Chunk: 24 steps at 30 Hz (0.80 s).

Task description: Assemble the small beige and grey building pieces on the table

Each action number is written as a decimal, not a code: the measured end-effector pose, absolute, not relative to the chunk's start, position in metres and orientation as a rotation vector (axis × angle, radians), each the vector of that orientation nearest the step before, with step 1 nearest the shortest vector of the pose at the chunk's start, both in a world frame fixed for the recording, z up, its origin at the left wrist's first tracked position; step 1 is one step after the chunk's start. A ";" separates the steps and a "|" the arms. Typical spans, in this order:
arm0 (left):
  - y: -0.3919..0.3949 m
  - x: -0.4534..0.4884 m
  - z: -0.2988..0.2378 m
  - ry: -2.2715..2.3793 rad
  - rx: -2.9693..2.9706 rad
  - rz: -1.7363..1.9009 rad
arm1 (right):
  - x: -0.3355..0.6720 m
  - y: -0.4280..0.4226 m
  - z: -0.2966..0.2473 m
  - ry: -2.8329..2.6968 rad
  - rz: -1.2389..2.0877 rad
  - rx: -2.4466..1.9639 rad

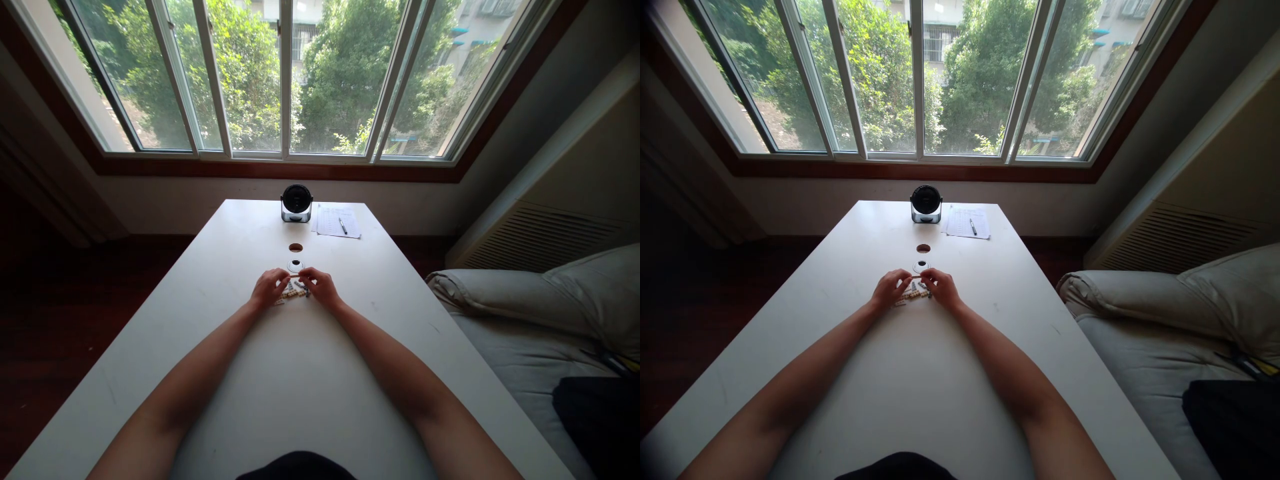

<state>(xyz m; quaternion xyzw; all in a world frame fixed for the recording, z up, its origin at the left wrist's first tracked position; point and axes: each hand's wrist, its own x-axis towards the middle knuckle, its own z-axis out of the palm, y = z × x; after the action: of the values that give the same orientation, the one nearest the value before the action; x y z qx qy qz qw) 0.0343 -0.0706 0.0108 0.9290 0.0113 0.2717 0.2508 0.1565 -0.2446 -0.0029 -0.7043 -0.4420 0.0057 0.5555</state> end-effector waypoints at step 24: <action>-0.072 0.029 0.021 -0.001 2.693 0.868 | 0.150 -0.246 0.004 -1.032 0.103 -1.714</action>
<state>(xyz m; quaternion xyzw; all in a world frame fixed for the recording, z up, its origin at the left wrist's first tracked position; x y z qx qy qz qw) 0.0295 -0.0721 0.0206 0.9402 -0.0003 0.3029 0.1555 0.1505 -0.2461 0.0041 -0.7208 -0.4341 0.0432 0.5387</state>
